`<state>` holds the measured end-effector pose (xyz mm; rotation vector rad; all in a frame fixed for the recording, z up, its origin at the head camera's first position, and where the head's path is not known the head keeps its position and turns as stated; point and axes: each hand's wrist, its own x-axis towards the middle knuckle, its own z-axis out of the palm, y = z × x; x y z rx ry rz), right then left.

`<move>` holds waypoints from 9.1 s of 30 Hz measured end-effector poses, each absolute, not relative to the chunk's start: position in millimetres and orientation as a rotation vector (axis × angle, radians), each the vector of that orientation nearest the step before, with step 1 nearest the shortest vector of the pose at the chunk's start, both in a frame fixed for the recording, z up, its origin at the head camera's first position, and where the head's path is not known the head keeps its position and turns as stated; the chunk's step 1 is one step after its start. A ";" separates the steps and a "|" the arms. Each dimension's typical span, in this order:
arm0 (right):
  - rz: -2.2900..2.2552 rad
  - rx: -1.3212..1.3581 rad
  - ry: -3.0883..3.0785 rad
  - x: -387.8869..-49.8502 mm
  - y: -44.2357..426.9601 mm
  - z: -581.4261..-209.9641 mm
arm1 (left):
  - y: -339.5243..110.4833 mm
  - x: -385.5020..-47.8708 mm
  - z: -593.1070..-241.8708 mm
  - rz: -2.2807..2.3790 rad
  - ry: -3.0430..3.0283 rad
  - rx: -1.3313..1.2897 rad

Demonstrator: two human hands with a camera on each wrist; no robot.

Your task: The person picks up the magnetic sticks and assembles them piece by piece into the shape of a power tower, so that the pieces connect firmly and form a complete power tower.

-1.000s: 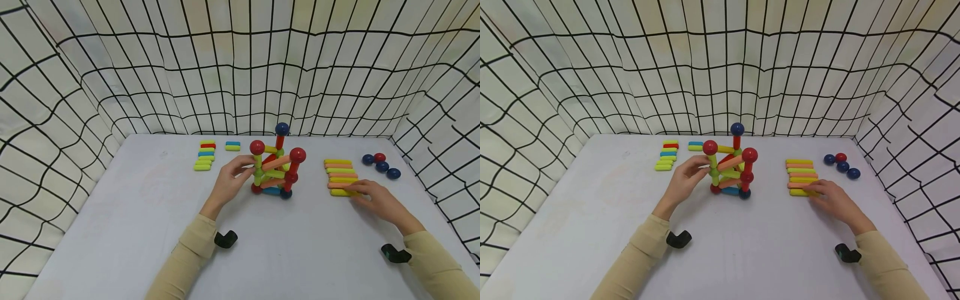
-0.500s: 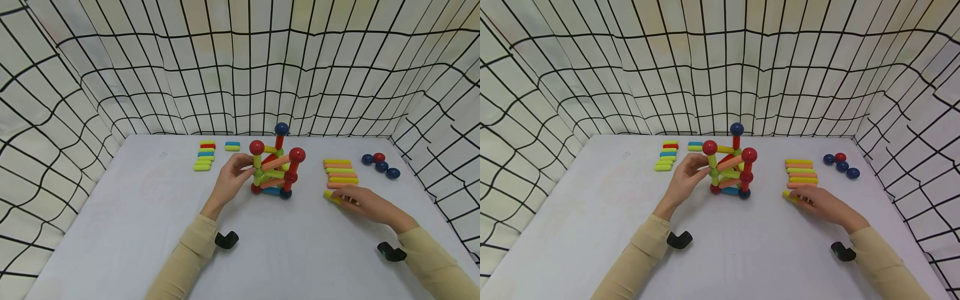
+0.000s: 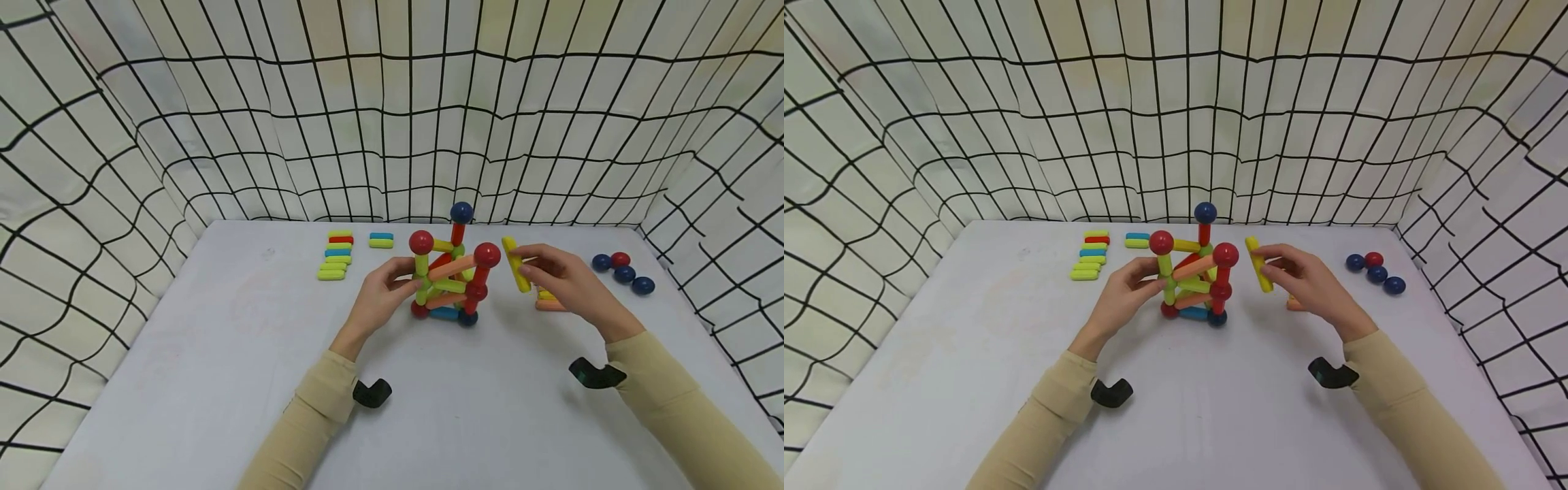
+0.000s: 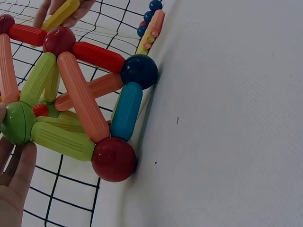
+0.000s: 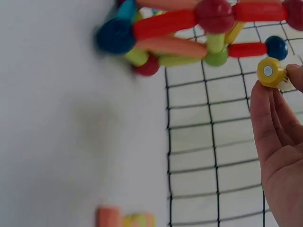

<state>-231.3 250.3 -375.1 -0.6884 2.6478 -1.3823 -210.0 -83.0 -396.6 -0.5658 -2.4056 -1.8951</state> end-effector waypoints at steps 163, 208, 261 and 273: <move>-1.351 -0.701 2.397 -256.0 202.8 -409.4 | -64.4 -206.0 -346.6 -2.510 -2.251 -0.158; -1.481 -0.326 2.590 -223.1 188.9 -377.4 | -122.6 -262.9 -405.3 -1.963 -2.394 -0.282; -1.406 -0.406 2.580 -246.5 200.2 -380.7 | -94.8 -236.5 -359.4 -2.384 -2.310 -0.163; -1.411 -0.407 2.559 -245.9 198.8 -380.7 | -66.4 -228.2 -346.0 -2.660 -2.097 -0.026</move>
